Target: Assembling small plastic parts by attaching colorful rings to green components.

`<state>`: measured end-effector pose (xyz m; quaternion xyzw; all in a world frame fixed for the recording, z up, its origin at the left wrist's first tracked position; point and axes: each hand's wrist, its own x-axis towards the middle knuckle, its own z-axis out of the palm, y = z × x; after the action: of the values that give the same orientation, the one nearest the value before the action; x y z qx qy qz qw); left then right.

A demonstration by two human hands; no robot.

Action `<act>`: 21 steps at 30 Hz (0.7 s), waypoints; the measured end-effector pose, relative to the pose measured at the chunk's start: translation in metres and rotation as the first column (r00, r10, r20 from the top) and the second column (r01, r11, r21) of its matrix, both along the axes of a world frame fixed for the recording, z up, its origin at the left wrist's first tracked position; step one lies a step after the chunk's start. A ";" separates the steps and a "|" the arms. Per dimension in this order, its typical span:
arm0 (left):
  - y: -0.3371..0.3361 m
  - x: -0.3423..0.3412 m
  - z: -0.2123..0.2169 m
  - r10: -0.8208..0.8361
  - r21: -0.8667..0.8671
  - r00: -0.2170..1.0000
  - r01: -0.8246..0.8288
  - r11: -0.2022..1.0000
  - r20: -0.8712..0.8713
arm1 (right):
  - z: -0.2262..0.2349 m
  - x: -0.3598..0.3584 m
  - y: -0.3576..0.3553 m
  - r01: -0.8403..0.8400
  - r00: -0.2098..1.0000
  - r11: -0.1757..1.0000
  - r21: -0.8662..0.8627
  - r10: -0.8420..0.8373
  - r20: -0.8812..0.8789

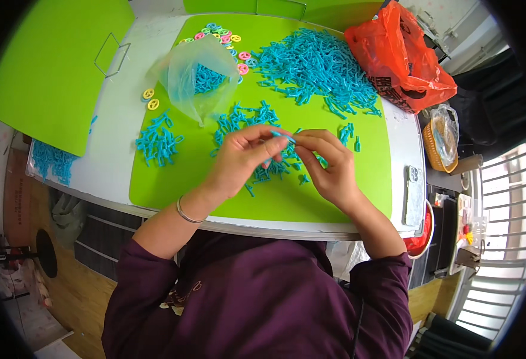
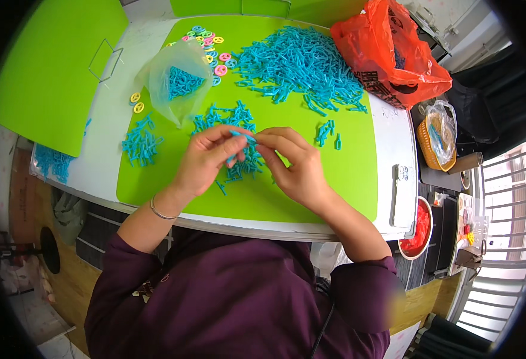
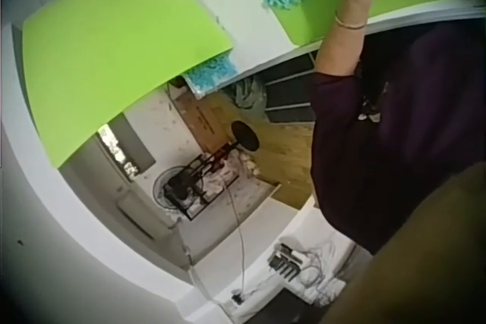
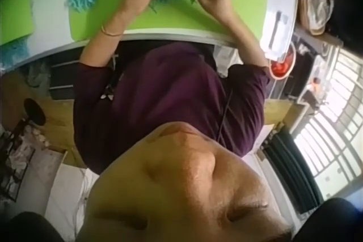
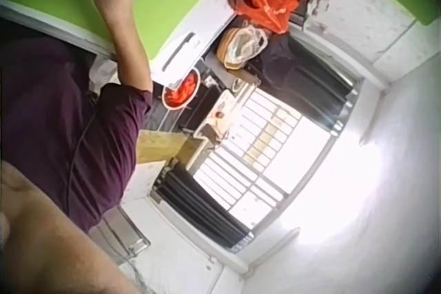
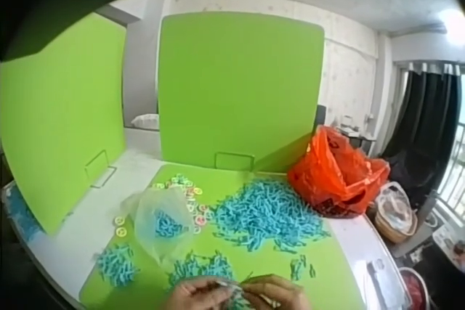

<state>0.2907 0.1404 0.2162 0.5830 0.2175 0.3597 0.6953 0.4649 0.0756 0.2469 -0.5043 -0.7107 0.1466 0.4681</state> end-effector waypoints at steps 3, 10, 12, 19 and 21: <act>0.003 -0.001 0.014 0.142 -0.215 0.988 -0.126 0.968 0.057 | -0.009 0.013 0.004 -0.025 0.997 0.987 -0.161 0.013 -0.074; 0.010 -0.011 0.011 -0.008 -0.154 1.000 0.012 0.988 0.026 | -0.016 0.030 0.017 -0.421 0.515 0.855 -0.302 -0.048 -0.856; 0.014 -0.010 0.009 -0.041 -0.143 0.999 0.040 0.989 -0.008 | -0.025 0.040 0.017 -0.522 0.445 0.784 -0.337 -0.087 -0.891; 0.004 -0.006 0.013 -0.100 -0.465 0.976 0.182 0.866 0.195 | -0.017 0.032 0.015 -0.569 0.386 0.756 -0.325 -0.103 -0.917; 0.002 -0.004 0.018 -0.115 -0.568 0.961 0.243 0.787 0.252 | -0.026 0.045 0.015 -0.642 0.376 0.718 -0.269 -0.010 -0.926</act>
<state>0.2866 0.1425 0.2345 0.3144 0.1898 0.2634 0.8920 0.5095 0.0910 0.2205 -0.3119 -0.3604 0.6940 0.5396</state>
